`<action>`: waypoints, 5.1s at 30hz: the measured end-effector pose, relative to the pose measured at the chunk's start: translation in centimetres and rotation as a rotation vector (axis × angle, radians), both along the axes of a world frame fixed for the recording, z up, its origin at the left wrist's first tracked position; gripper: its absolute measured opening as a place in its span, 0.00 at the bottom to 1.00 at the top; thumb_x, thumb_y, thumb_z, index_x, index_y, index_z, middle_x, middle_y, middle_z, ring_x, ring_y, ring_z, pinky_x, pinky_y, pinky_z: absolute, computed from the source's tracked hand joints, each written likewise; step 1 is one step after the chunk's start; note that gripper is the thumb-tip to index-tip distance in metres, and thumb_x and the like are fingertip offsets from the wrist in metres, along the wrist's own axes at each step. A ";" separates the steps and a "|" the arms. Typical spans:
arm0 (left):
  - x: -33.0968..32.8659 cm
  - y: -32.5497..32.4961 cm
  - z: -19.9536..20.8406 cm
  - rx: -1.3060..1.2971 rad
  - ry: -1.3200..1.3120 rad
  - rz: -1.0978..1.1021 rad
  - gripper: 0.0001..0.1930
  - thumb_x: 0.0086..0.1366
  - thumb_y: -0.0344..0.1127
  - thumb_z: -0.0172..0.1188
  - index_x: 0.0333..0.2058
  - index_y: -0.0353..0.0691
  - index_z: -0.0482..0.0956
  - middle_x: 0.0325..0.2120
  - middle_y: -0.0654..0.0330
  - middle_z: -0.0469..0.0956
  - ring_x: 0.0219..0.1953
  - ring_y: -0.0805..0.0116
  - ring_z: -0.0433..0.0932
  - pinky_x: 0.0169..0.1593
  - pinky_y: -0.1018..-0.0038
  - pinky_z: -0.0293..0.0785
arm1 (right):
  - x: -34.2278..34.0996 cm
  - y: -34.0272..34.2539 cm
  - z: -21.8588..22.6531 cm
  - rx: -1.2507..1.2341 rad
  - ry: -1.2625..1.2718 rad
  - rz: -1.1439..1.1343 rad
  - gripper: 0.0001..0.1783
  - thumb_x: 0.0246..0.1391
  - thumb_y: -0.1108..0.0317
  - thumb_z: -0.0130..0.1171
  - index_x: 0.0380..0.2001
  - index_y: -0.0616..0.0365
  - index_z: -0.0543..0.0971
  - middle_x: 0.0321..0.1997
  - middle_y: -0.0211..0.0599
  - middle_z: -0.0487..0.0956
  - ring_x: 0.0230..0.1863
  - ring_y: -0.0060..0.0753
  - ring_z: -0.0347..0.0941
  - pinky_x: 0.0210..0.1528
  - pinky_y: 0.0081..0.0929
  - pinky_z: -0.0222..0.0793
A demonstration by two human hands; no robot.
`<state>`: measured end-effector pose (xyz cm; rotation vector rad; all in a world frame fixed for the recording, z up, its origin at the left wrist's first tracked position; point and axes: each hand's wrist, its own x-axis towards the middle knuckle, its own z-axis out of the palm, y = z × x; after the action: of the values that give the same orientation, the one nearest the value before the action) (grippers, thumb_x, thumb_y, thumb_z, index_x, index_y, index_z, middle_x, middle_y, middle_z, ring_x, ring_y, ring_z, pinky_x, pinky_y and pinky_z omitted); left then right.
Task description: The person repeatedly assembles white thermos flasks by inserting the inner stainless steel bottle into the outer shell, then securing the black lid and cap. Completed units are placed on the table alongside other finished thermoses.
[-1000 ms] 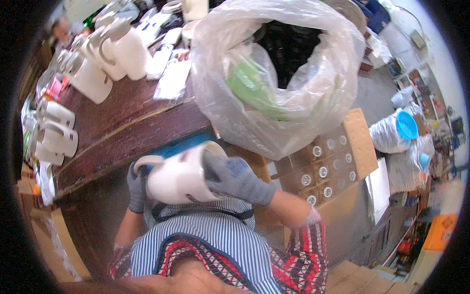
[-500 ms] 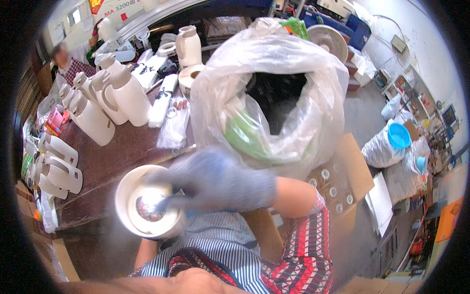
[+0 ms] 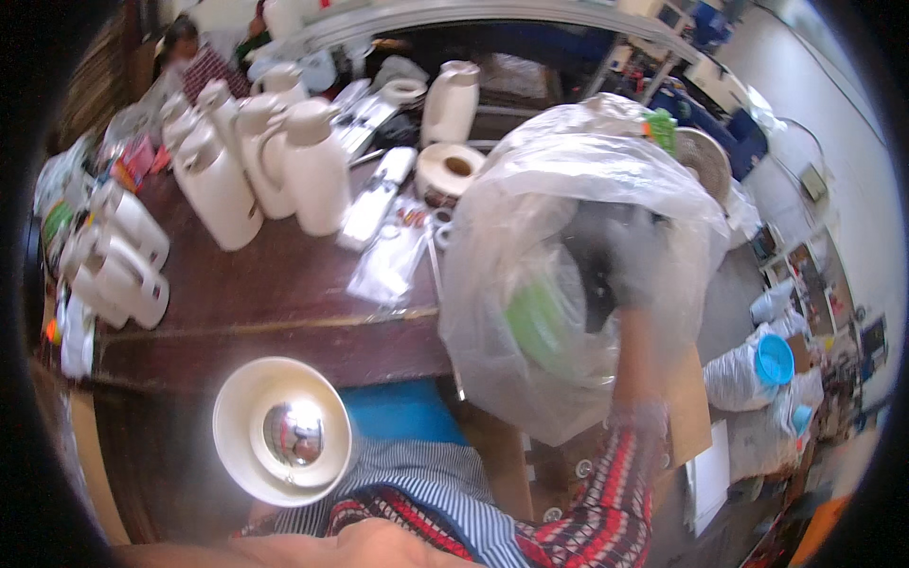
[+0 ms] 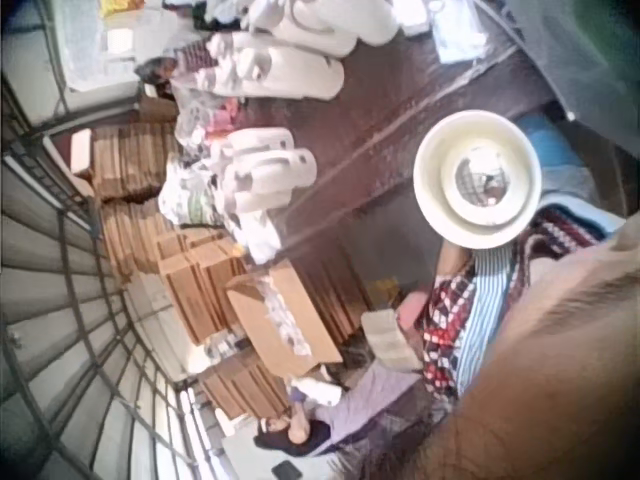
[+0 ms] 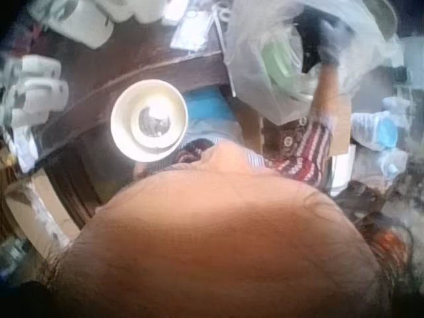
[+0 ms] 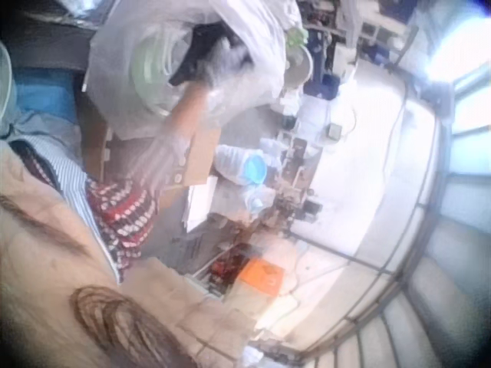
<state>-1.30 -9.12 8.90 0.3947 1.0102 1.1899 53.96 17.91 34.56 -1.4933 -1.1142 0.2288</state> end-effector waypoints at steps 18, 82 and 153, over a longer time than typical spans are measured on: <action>-3.8 3.5 -8.0 0.264 -0.015 -0.051 0.23 0.70 0.43 0.64 0.56 0.33 0.75 0.38 0.61 0.82 0.37 0.71 0.82 0.46 0.69 0.82 | -30.1 -11.1 -17.8 -0.288 -0.963 0.717 0.53 0.41 0.42 0.75 0.71 0.42 0.67 0.75 0.60 0.60 0.75 0.68 0.55 0.70 0.61 0.56; 0.5 7.9 -9.1 0.351 -0.271 -0.199 0.16 0.68 0.37 0.65 0.51 0.39 0.78 0.43 0.64 0.82 0.43 0.73 0.82 0.51 0.71 0.81 | -39.1 -14.3 -11.2 0.000 -1.529 1.052 0.25 0.58 0.62 0.53 0.59 0.55 0.75 0.57 0.49 0.73 0.51 0.46 0.74 0.50 0.43 0.73; -7.1 5.5 0.6 0.423 0.288 -0.229 0.28 0.73 0.54 0.62 0.57 0.34 0.78 0.50 0.56 0.83 0.49 0.68 0.80 0.56 0.70 0.76 | -30.1 -19.4 -1.9 0.198 -0.721 1.384 0.51 0.42 0.28 0.68 0.63 0.50 0.76 0.72 0.67 0.65 0.72 0.81 0.56 0.70 0.71 0.51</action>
<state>-8.43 -3.62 9.46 1.0129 0.9221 1.1539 23.83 -1.50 32.65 -0.3641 -2.5443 0.5068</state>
